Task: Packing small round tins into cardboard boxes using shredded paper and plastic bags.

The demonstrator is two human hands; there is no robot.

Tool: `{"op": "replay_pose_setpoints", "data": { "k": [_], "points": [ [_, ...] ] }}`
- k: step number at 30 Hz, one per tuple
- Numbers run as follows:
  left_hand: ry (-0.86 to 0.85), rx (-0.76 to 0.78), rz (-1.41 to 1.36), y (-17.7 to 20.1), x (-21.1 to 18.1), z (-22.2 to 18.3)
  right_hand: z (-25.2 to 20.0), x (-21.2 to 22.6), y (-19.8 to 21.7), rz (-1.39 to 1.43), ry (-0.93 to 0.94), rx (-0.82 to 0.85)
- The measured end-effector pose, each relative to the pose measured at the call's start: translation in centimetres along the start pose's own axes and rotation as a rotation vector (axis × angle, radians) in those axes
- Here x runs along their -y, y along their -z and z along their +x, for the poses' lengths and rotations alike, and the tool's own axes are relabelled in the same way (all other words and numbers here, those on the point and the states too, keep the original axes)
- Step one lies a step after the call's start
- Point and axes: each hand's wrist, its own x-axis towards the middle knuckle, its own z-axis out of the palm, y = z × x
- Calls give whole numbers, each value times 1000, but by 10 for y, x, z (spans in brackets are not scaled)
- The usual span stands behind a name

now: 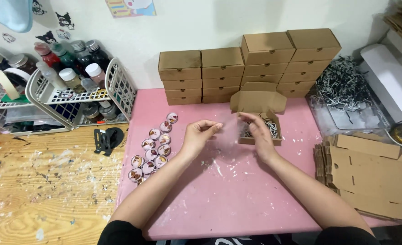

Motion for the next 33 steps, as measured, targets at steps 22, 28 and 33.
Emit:
{"op": "replay_pose_setpoints", "data": {
  "k": [22, 28, 33],
  "points": [
    [-383, 301, 488, -3, -50, -22, -9, -6, 8, 185, -242, 232],
    [-615, 312, 903, 4, -59, -24, -10, 3, 3, 129, -420, 308],
    [-303, 411, 712, 12, -69, -21, 1, 33, -9, 128, -380, 322]
  ]
}}
